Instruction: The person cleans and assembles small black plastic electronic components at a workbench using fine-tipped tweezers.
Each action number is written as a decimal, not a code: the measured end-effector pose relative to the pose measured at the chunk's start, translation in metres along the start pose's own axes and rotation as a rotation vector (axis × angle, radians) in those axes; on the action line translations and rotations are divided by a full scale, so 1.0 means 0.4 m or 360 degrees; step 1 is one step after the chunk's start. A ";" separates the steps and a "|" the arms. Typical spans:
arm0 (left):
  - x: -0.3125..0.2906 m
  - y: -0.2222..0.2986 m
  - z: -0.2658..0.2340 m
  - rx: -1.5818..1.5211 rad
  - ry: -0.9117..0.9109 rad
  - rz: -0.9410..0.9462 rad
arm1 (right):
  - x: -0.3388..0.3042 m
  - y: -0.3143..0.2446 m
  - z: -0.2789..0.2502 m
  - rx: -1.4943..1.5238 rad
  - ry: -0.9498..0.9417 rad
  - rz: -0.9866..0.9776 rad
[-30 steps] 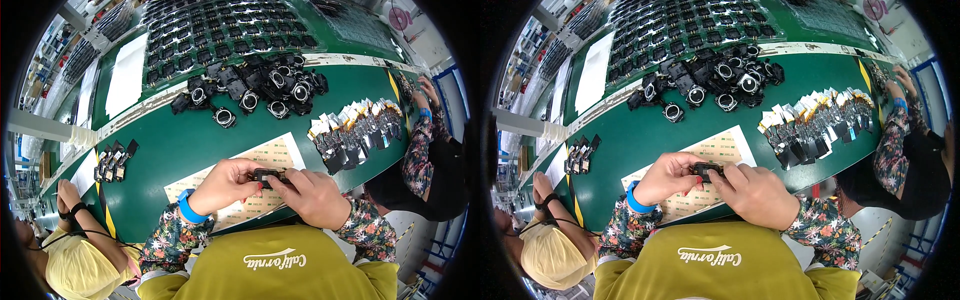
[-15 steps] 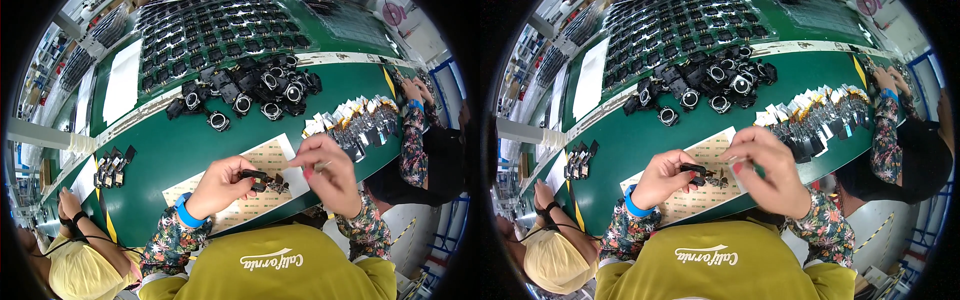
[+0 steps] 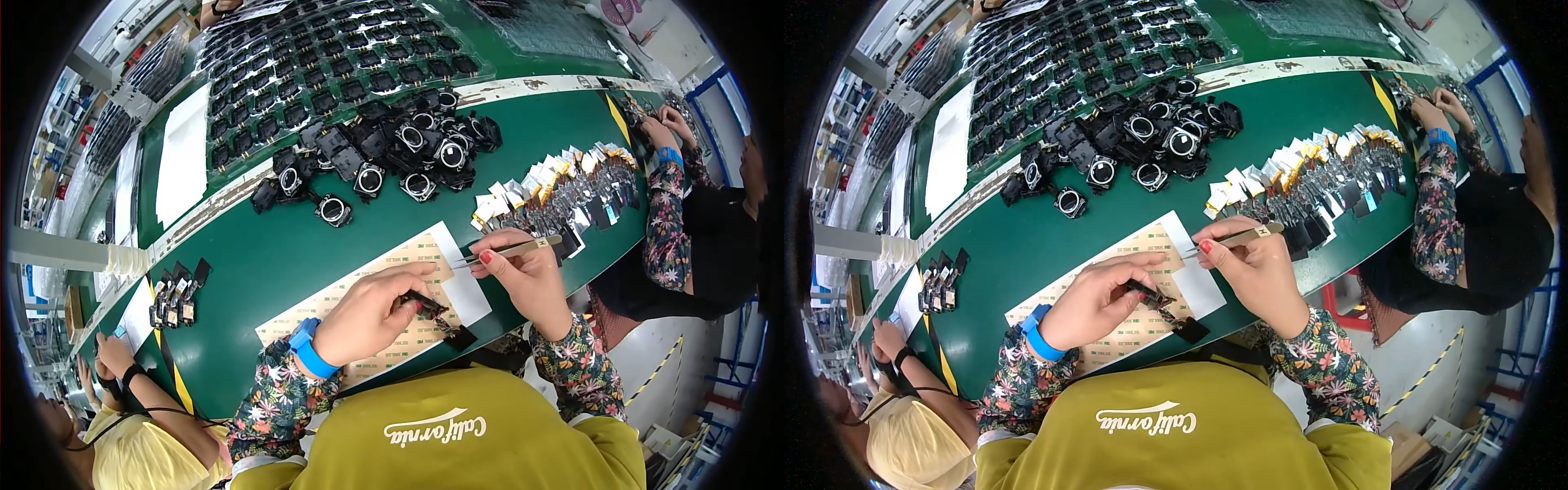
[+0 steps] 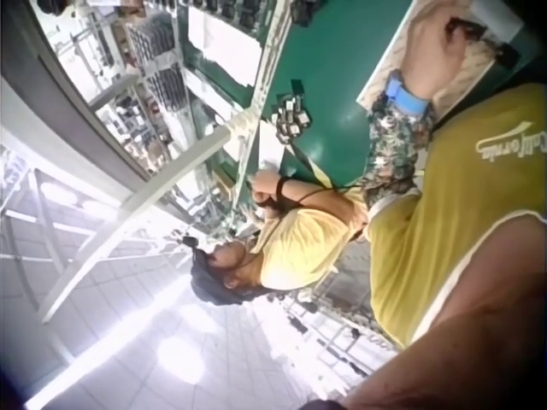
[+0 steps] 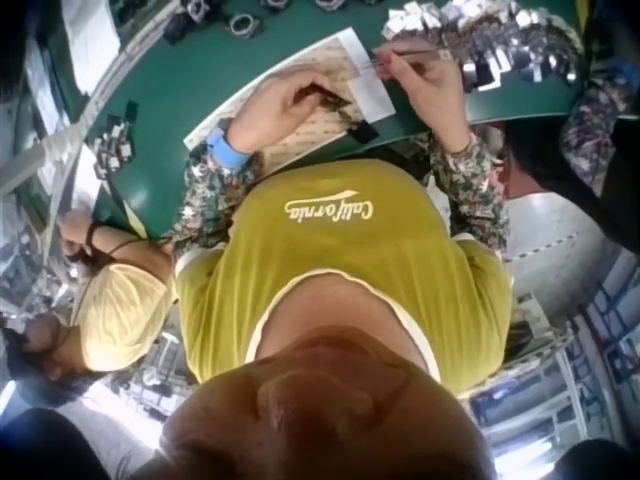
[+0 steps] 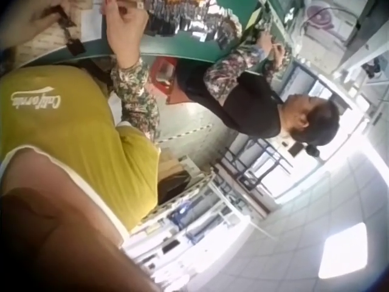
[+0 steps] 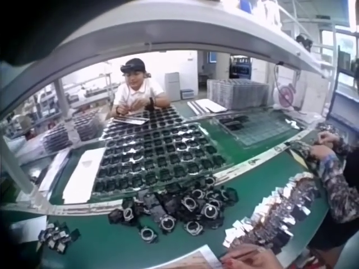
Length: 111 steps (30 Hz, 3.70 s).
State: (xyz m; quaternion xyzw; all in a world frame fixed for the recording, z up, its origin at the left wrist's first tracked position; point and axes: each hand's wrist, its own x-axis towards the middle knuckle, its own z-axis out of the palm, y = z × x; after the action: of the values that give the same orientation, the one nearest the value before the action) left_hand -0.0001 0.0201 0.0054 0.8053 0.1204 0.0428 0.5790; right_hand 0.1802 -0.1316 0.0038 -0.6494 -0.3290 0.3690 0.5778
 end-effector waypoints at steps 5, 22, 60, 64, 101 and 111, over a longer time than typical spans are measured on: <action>0.010 0.000 -0.004 -0.0037 -0.0066 -0.0002 | -0.010 0.026 0.002 -0.0008 0.0055 -0.0026; 0.020 -0.008 -0.006 0.0004 -0.0093 0.0022 | -0.003 0.003 0.014 0.0578 0.0120 0.0229; -0.002 0.033 0.031 -0.1173 0.0448 -0.0388 | -0.050 -0.038 0.083 -0.0520 0.0194 -0.0951; -0.004 0.020 0.044 -0.1072 0.0511 -0.0306 | -0.055 -0.082 0.088 -0.1119 0.0042 -0.1359; -0.194 -0.063 -0.177 -0.0411 0.1287 -0.0144 | 0.001 -0.067 0.110 -0.0917 0.0113 -0.0810; -0.463 -0.201 -0.319 0.1690 0.1870 -0.0805 | 0.013 -0.052 0.058 -0.0857 0.0335 -0.0717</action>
State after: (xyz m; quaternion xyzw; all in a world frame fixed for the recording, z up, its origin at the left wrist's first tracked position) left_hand -0.2174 0.1170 -0.0157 0.7666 0.5846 0.2622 -0.0431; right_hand 0.1628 -0.1130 0.0225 -0.7239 -0.4878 0.0640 0.4837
